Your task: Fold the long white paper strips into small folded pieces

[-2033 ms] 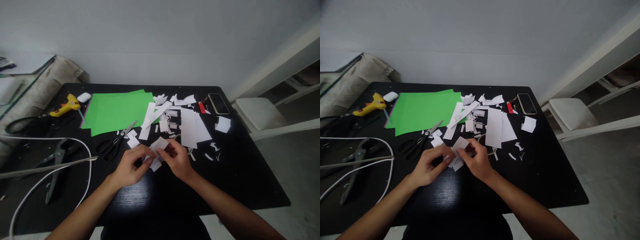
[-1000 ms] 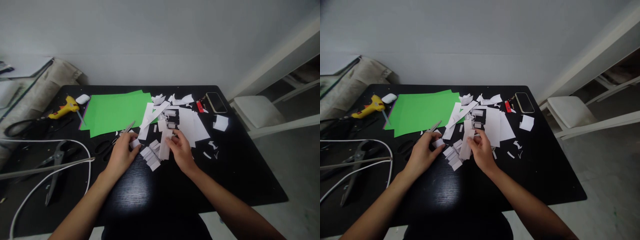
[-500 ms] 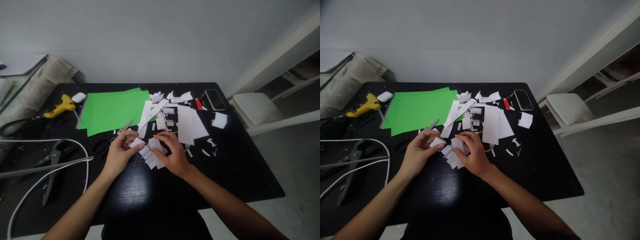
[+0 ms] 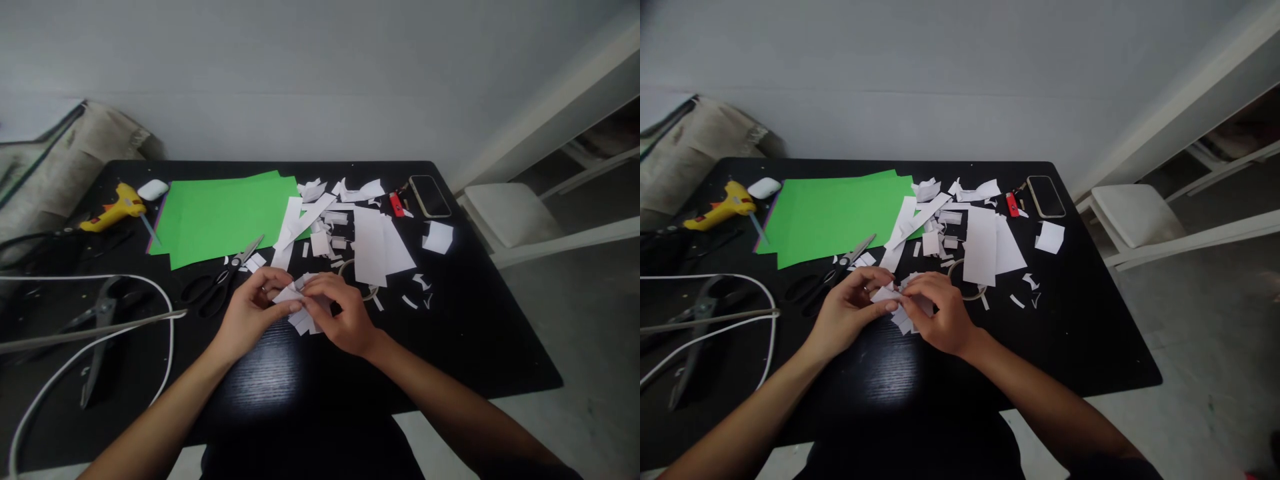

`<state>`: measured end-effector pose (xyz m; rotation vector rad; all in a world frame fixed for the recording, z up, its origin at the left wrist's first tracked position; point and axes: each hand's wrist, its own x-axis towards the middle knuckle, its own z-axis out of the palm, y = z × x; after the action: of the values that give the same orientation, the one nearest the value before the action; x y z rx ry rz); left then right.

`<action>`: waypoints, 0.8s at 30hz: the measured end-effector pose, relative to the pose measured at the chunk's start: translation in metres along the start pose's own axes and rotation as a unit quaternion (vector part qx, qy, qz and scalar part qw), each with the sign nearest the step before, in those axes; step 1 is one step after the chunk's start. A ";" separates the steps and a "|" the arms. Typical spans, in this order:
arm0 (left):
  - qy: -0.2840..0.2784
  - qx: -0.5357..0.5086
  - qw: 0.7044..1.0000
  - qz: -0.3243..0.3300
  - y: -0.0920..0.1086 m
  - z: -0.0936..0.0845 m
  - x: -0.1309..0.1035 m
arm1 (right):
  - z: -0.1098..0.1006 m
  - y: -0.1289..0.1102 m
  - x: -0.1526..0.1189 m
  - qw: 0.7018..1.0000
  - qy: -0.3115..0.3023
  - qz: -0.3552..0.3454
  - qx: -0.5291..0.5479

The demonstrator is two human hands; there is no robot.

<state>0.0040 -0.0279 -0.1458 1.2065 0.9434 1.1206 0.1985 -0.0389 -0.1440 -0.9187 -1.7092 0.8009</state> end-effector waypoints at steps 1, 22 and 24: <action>-0.006 0.004 1.000 -0.001 0.000 0.000 0.000 | 0.000 0.000 0.000 1.000 -0.001 0.007 0.006; -0.024 0.019 0.997 -0.074 0.007 0.000 -0.003 | -0.004 -0.002 -0.001 0.999 -0.008 0.051 0.016; -0.021 0.023 0.997 -0.066 0.008 0.001 -0.003 | -0.004 -0.003 -0.001 0.999 -0.009 0.046 0.010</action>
<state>0.0031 -0.0315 -0.1379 1.1819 1.0074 0.9701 0.2020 -0.0408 -0.1411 -0.9852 -1.6815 0.8894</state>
